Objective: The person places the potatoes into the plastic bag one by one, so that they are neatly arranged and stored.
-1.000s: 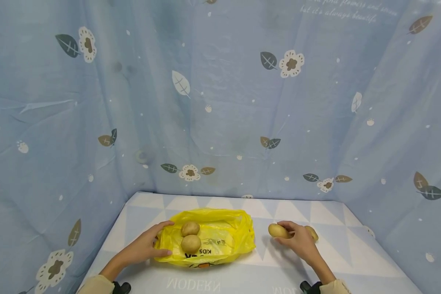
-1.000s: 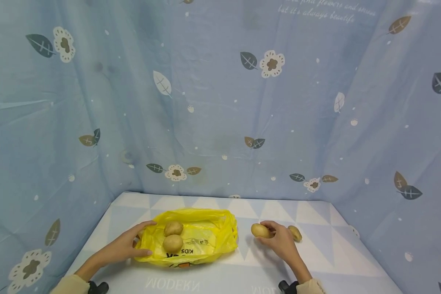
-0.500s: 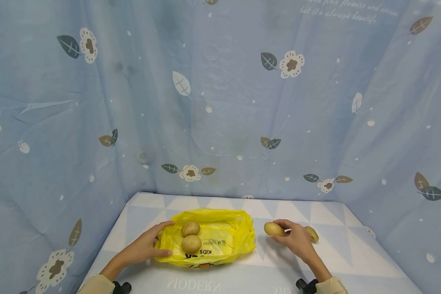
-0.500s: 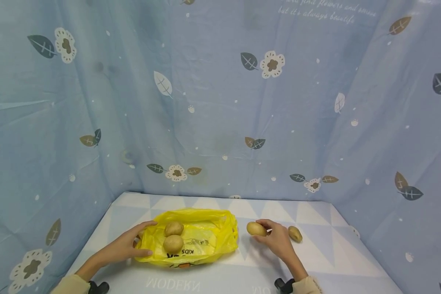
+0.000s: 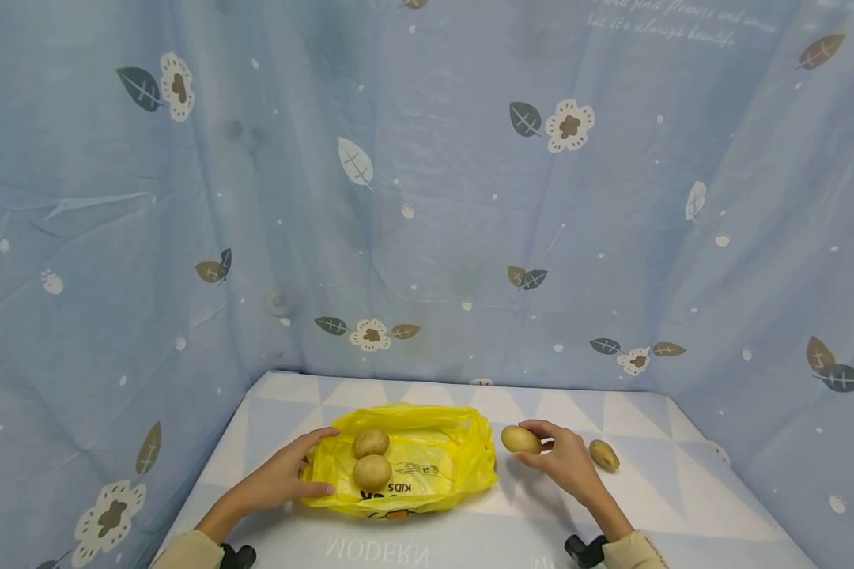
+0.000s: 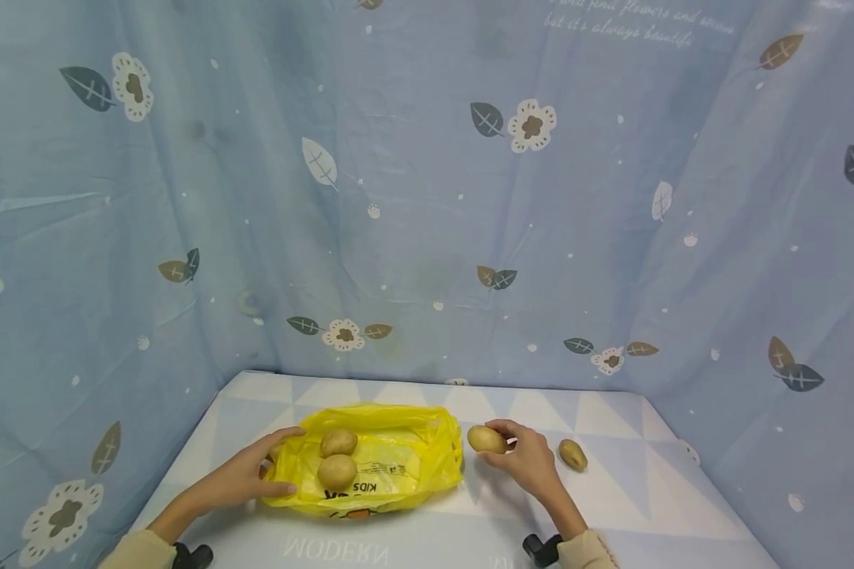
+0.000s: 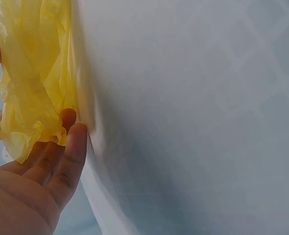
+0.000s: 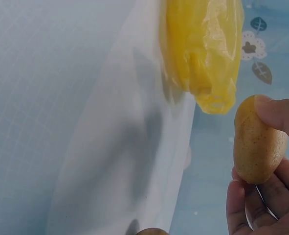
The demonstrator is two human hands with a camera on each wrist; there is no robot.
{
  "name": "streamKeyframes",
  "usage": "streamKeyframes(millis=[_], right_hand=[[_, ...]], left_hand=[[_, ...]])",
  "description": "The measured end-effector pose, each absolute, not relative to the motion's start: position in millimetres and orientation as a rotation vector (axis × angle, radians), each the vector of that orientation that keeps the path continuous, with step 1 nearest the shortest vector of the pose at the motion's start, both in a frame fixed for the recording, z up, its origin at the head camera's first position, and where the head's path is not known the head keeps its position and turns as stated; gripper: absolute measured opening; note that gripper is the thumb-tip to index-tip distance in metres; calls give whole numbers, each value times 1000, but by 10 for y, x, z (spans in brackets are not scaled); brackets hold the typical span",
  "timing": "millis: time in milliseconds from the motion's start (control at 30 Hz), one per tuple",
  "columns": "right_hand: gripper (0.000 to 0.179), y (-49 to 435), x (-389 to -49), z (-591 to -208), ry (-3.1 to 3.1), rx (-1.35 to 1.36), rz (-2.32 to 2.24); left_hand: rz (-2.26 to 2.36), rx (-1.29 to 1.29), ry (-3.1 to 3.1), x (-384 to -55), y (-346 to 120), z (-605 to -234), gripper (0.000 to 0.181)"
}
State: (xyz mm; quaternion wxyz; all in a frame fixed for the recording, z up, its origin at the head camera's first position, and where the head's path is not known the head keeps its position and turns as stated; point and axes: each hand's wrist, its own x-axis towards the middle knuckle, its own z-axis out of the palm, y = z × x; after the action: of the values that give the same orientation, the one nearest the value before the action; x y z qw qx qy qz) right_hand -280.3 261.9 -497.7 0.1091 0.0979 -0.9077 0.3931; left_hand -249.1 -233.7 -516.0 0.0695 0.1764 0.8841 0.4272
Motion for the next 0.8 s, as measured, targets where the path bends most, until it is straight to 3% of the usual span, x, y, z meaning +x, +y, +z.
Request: streamKeyframes(millis=[800], right_hand=[[48, 2228, -2857, -4911, -2701, 428, 1303]], left_hand=[[1282, 542, 2667, -2490, -2333, -5132, 86]])
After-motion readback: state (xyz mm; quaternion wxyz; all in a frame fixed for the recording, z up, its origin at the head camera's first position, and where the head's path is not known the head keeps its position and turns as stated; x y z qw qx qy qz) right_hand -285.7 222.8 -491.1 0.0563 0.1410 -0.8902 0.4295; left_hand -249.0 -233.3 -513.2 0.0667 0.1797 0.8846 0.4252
